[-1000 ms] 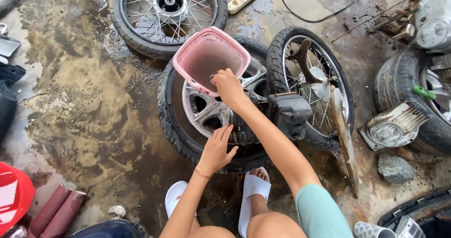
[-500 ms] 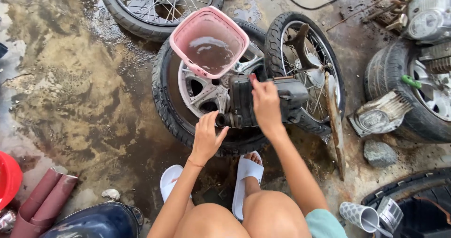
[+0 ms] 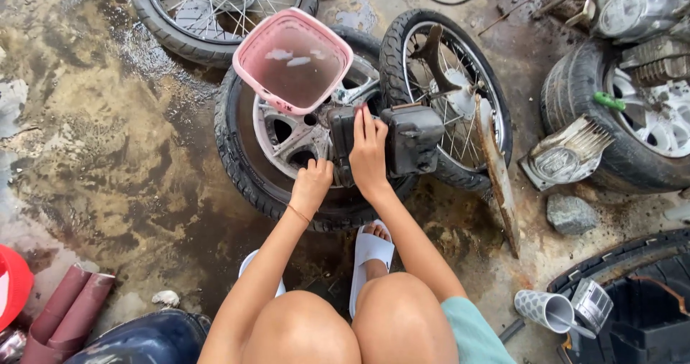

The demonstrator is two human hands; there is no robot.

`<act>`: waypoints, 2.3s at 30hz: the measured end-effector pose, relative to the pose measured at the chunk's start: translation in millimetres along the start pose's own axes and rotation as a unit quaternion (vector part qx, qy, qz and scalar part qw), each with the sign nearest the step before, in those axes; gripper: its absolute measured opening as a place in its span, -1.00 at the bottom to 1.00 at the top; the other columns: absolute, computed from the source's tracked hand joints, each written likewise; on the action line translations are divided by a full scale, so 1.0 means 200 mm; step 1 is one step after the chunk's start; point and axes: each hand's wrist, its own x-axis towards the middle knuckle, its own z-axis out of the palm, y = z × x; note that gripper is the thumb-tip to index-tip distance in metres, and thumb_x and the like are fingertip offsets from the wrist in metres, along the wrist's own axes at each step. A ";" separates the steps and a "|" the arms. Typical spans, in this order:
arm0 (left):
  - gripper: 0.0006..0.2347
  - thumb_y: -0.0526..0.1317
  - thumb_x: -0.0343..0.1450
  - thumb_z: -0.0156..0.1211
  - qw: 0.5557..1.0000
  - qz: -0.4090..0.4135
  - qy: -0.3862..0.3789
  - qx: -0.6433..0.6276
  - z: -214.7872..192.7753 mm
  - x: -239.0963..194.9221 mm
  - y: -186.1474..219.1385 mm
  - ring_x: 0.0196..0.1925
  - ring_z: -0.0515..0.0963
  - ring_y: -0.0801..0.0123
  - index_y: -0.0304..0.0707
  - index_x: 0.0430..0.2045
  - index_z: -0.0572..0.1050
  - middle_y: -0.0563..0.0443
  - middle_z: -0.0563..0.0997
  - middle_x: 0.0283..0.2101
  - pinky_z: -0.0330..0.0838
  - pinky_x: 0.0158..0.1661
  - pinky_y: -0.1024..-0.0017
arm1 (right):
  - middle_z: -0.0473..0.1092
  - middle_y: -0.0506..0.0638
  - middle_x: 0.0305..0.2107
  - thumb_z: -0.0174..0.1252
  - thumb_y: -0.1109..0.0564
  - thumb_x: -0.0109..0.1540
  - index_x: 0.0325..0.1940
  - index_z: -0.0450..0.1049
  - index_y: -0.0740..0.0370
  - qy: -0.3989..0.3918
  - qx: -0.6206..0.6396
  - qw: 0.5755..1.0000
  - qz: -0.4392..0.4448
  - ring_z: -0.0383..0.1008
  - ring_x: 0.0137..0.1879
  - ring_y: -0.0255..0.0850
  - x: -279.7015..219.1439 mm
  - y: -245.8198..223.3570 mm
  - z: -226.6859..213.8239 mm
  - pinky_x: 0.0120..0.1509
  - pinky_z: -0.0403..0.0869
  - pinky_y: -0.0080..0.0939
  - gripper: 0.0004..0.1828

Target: The person sits on the ground and uses a sanding block to smooth the surface of a metal part attached to a motorcycle wheel. They repeatedly rub the sandpaper against the metal component, occasionally pausing to adjust the sanding block.

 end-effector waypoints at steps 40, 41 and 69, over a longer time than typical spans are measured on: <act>-0.93 -0.39 0.35 0.02 0.982 -0.110 -0.113 0.100 0.40 0.02 0.27 -0.52 0.42 -0.01 -0.21 -0.50 0.42 -0.08 0.37 -0.59 0.16 -0.76 0.20 | 0.32 0.26 -0.02 -0.16 0.56 0.29 0.33 0.30 0.48 -0.042 0.215 0.968 0.122 0.21 0.02 -0.02 -0.20 -0.01 -0.07 0.17 0.31 -0.12 -0.49; -0.94 -0.38 0.35 0.03 0.981 -0.115 -0.114 0.104 0.40 0.02 0.27 -0.52 0.41 0.00 -0.20 -0.51 0.42 -0.07 0.37 -0.59 0.18 -0.76 0.22 | 0.31 0.26 0.00 -0.19 0.53 0.33 0.32 0.29 0.53 -0.061 0.193 0.974 0.099 0.20 0.07 -0.08 -0.19 -0.01 -0.07 0.22 0.29 -0.13 -0.53; -0.97 -0.35 0.37 0.07 0.974 -0.141 -0.154 0.088 0.39 0.03 0.33 -0.46 0.43 -0.05 -0.20 -0.49 0.41 -0.12 0.38 -0.55 0.21 -0.76 0.26 | 0.37 0.15 0.13 -0.06 0.55 0.20 0.20 0.46 0.36 -0.019 -0.081 0.995 -0.058 0.22 0.09 -0.03 -0.19 -0.04 -0.03 -0.05 0.37 -0.26 -0.49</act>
